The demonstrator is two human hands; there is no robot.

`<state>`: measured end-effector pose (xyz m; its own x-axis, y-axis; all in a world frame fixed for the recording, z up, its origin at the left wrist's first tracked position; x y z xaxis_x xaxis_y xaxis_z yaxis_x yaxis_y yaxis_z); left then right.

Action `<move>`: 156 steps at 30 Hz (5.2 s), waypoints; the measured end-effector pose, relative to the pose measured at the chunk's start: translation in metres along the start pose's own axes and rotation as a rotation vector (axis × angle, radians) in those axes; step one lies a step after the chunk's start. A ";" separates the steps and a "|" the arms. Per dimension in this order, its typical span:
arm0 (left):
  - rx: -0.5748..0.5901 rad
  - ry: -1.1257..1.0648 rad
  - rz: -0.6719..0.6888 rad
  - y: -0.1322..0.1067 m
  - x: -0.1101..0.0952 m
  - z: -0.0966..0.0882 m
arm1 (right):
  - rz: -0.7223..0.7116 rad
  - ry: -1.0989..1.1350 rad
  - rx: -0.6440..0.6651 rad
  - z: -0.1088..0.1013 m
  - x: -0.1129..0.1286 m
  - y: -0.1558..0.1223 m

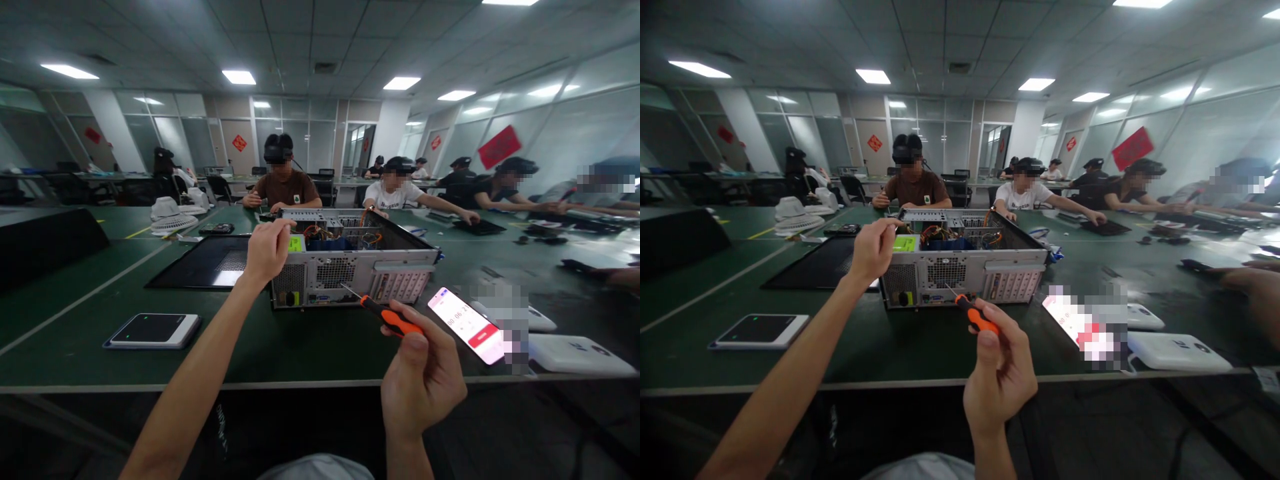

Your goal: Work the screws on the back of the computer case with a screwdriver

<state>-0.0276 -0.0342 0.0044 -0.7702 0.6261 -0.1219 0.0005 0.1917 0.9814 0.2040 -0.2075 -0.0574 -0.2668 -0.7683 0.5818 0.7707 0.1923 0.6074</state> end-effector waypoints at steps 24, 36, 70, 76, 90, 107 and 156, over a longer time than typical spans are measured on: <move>0.969 -0.097 0.364 -0.144 -0.117 0.092 | 0.020 -0.195 0.067 -0.032 -0.036 0.013; 0.926 -0.135 0.302 -0.139 -0.084 0.035 | 0.024 -0.187 0.075 -0.030 -0.037 0.010; 0.918 -0.150 0.041 -0.147 -0.110 0.064 | 0.094 -0.139 0.135 -0.029 -0.044 0.004; 0.868 -0.153 0.044 -0.149 -0.107 0.057 | 0.106 -0.109 0.142 -0.028 -0.044 0.005; 0.704 -0.080 0.240 -0.151 -0.078 0.032 | 0.054 -0.080 0.885 -0.008 -0.037 -0.012; 0.561 -0.048 0.299 -0.152 -0.026 -0.001 | 0.230 -0.164 1.315 0.019 -0.052 -0.081; 0.538 -0.134 0.486 -0.153 -0.036 -0.003 | 0.215 -0.235 1.389 0.015 -0.054 -0.074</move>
<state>-0.0017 -0.0886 -0.1409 -0.5192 0.8150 0.2572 0.6612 0.1924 0.7251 0.1532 -0.1715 -0.1253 -0.4134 -0.5568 0.7205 -0.3391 0.8285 0.4457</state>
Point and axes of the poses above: each hand's wrist, its own y-axis towards the middle knuckle, its own z-axis out of the palm, x = y × z, the point moved 5 cm from there along y, towards the middle knuckle, and after that the axes turned 12 degrees about -x, right-handed, at the moved point
